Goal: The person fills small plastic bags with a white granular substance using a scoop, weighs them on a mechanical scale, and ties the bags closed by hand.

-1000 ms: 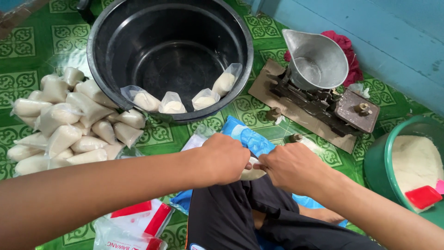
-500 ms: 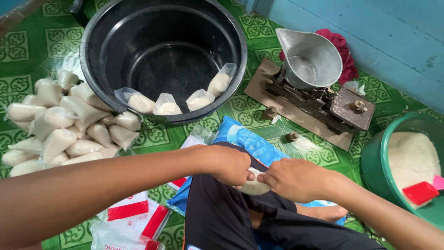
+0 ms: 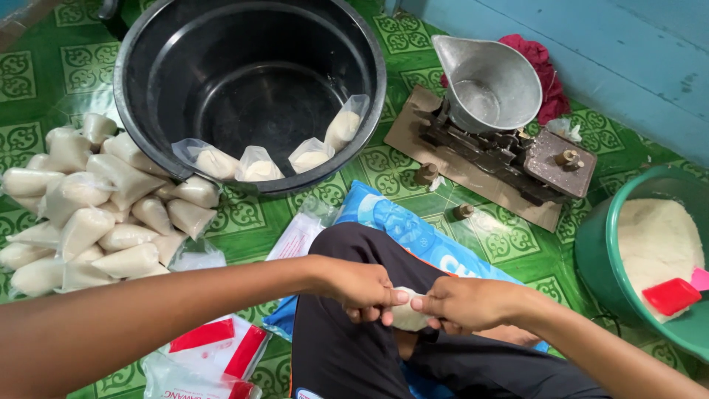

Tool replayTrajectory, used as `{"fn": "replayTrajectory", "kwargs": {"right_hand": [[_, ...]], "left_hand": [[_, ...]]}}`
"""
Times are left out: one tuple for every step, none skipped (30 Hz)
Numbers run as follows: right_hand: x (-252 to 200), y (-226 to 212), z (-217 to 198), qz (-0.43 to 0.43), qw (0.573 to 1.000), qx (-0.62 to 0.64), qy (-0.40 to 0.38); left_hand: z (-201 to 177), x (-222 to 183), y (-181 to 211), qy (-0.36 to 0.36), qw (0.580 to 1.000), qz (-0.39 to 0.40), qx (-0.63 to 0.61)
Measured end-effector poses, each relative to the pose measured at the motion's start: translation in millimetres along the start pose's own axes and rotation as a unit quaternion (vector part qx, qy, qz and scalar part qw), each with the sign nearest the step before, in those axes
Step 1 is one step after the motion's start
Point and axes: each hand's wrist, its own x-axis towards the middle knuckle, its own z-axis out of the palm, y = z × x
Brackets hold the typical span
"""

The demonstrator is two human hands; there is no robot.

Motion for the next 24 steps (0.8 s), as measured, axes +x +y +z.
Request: {"fn": "replayTrajectory", "kwargs": {"right_hand": [[3.4, 5.7, 2.3, 0.0, 1.0, 0.001, 0.001], [6.9, 11.4, 5.1, -0.021, 0.995, 0.098, -0.019], [10.5, 17.1, 7.9, -0.042, 0.979, 0.193, -0.039], [12.9, 22.8, 10.4, -0.042, 0.979, 0.194, -0.039], [15.4, 28.4, 12.9, -0.066, 0.964, 0.253, -0.05], [17.8, 34.1, 15.7, -0.09, 0.944, 0.312, -0.061], [22.0, 39.9, 18.8, -0.09, 0.943, 0.313, -0.062], [26.2, 45.3, 21.2, -0.115, 0.929, 0.345, -0.065], [30.2, 50.8, 23.8, -0.139, 0.913, 0.377, -0.067], [28.5, 48.6, 25.0, -0.14, 0.913, 0.377, -0.066], [26.8, 46.4, 26.2, -0.135, 0.914, 0.38, -0.043], [24.9, 44.5, 27.9, -0.129, 0.914, 0.384, -0.019], [26.2, 44.8, 31.4, -0.129, 0.914, 0.385, -0.019], [27.4, 45.2, 34.9, -0.145, 0.897, 0.417, -0.008], [28.6, 45.8, 38.3, -0.162, 0.88, 0.448, 0.002], [31.7, 49.1, 43.5, -0.162, 0.878, 0.45, 0.003], [34.9, 52.5, 48.7, -0.14, 0.866, 0.481, 0.013], [37.8, 55.9, 53.7, -0.116, 0.852, 0.511, 0.023], [37.1, 55.4, 59.5, -0.116, 0.85, 0.513, 0.023], [36.5, 54.8, 64.9, -0.134, 0.821, 0.553, 0.036], [35.9, 54.3, 70.5, -0.151, 0.79, 0.592, 0.048], [34.8, 53.2, 75.8, -0.152, 0.789, 0.593, 0.048], [33.6, 52.1, 81.1, -0.157, 0.767, 0.619, 0.063], [32.3, 51.2, 87.0, -0.161, 0.744, 0.643, 0.079]], "left_hand": [[1.9, 0.4, -0.7, -0.001, 1.0, 0.0, 0.001], [4.4, 0.9, -1.9, 0.011, 0.999, -0.002, -0.036], [6.8, 1.4, -3.2, 0.022, 0.997, -0.005, -0.072], [10.8, 1.2, -3.8, 0.021, 0.997, -0.005, -0.072], [14.8, 1.0, -4.5, 0.035, 0.995, 0.01, -0.096], [19.1, 0.6, -5.3, 0.048, 0.991, 0.025, -0.12], [23.2, 2.8, -5.8, 0.047, 0.991, 0.024, -0.12], [26.8, 4.8, -5.9, 0.06, 0.982, 0.028, -0.175], [30.5, 6.6, -6.1, 0.073, 0.97, 0.031, -0.23], [32.3, 8.8, -6.5, 0.074, 0.97, 0.031, -0.229], [34.2, 11.1, -6.8, 0.084, 0.962, 0.042, -0.257], [36.3, 13.6, -7.3, 0.094, 0.953, 0.053, -0.284], [38.1, 13.4, -6.5, 0.093, 0.953, 0.053, -0.283], [40.0, 13.2, -5.7, 0.106, 0.95, 0.059, -0.288], [41.9, 13.3, -4.8, 0.119, 0.947, 0.066, -0.292], [44.1, 11.4, -2.8, 0.118, 0.947, 0.065, -0.29], [46.1, 9.7, -0.6, 0.125, 0.943, 0.069, -0.299], [48.3, 8.0, 1.8, 0.132, 0.939, 0.073, -0.308], [49.9, 8.1, 1.9, 0.131, 0.94, 0.072, -0.307], [51.5, 8.1, 1.9, 0.136, 0.938, 0.078, -0.308], [53.2, 8.2, 1.9, 0.141, 0.937, 0.084, -0.309], [54.4, 7.9, 3.5, 0.141, 0.937, 0.082, -0.308], [55.6, 7.7, 5.2, 0.144, 0.937, 0.078, -0.309], [57.3, 7.6, 6.7, 0.145, 0.936, 0.075, -0.311]]}}
